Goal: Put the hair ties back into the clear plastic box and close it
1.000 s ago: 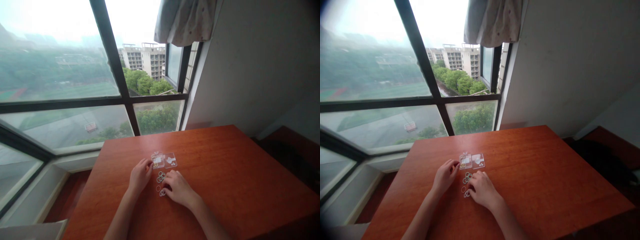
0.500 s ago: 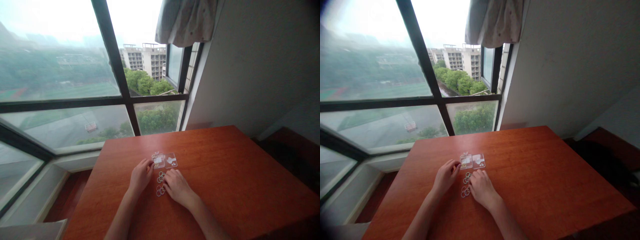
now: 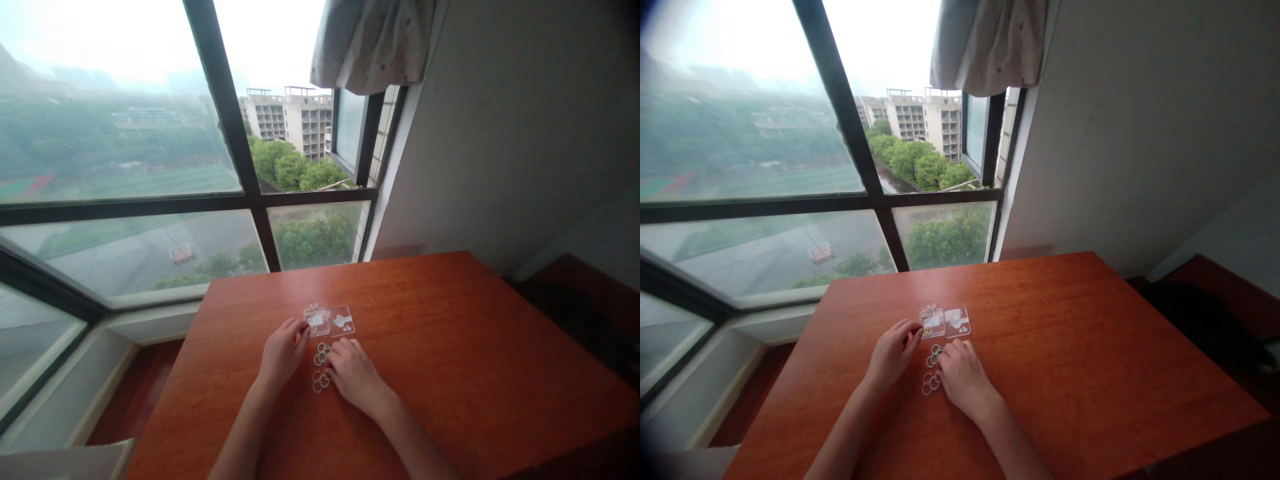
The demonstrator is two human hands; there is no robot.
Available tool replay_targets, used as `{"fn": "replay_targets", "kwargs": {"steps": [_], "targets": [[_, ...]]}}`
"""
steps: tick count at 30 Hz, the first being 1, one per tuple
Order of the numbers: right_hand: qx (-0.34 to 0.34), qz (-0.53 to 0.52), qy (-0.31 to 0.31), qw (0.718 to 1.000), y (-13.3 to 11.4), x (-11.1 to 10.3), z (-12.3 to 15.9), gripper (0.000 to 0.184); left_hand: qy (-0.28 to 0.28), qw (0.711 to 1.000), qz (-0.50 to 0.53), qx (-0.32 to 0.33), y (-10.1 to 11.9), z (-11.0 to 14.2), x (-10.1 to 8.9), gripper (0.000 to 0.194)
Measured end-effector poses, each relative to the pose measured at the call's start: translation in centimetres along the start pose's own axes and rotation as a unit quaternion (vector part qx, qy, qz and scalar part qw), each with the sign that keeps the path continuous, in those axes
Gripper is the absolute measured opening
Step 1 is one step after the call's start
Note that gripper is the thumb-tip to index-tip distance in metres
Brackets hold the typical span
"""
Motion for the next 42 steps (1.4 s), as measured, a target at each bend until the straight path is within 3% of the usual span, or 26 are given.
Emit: {"fn": "replay_targets", "kwargs": {"steps": [6,14,23,27,34,42], "targets": [[0.029,-0.046,0.078,0.995,0.7,0.1,-0.2,0.006,-0.005,0.999,0.026,0.022,0.5,0.0,0.0,0.021],[0.022,-0.081,0.175,0.981,0.9,-0.4,-0.5,0.011,-0.098,0.983,0.127,0.095,2.6,0.2,1.1,0.019],[0.007,-0.116,0.21,0.971,1.1,-0.5,-0.5,0.011,-0.117,0.976,0.156,0.096,2.6,0.2,1.3,0.017],[0.002,-0.132,0.218,0.967,1.2,-0.4,-0.5,0.008,-0.084,0.983,0.139,0.083,2.1,0.1,1.4,0.011],[0.039,-0.146,0.202,0.968,2.4,0.7,0.1,0.014,0.071,0.993,0.097,-0.002,-0.9,-0.3,0.6,0.014],[0.049,-0.151,0.179,0.971,3.0,0.8,0.8,0.016,0.069,0.994,0.078,-0.012,-1.9,-0.6,1.1,0.016]]}}
Point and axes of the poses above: each hand's wrist, its own z-axis away from the middle knuckle, its own x-axis out of the palm, y = z × x, the point moved 3 cm from there along -z, towards the middle knuckle, and after that the axes turned 12 degrees about -y, right-handed, at the moved point
